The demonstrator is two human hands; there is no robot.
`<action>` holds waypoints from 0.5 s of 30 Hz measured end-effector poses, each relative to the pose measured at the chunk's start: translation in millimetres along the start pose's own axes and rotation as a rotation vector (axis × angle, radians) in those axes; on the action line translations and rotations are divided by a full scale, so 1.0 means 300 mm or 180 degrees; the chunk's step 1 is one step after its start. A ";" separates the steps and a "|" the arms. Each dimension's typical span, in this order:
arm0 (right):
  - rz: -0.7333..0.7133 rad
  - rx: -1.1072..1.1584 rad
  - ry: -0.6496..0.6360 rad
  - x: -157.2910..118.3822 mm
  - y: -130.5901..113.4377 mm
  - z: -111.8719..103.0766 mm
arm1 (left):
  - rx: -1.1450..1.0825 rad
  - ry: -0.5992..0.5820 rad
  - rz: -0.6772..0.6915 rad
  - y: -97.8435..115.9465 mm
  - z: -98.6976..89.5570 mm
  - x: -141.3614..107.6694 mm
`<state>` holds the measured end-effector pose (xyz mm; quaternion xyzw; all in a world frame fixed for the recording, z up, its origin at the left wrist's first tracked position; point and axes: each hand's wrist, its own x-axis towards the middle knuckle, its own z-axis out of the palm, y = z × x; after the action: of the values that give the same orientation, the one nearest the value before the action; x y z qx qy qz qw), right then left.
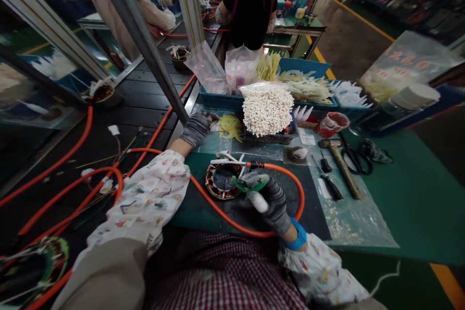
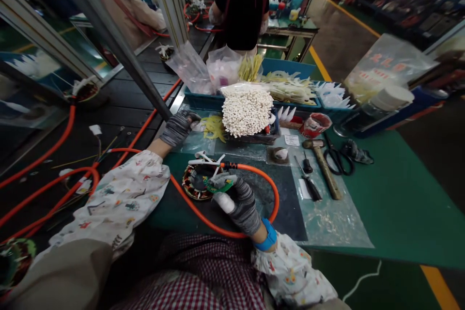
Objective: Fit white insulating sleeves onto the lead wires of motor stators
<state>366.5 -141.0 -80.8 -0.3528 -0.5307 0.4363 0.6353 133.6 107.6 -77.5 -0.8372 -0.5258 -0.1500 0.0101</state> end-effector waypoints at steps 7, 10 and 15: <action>0.0794 0.0181 0.0459 0.026 -0.051 0.038 | -0.0984 0.1314 0.0041 0.165 -0.135 -0.251; 0.0948 0.0180 0.0669 0.033 -0.050 0.056 | -0.1252 0.1673 0.0485 0.309 -0.202 -0.405; 0.0746 -0.0265 0.0845 0.034 -0.041 0.064 | -0.1189 0.1573 0.1157 0.409 -0.253 -0.501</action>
<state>350.4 -136.3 -62.1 -0.4927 -0.4150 0.4346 0.6294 163.2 -92.4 -27.1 -0.8428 -0.3135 -0.4373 0.0102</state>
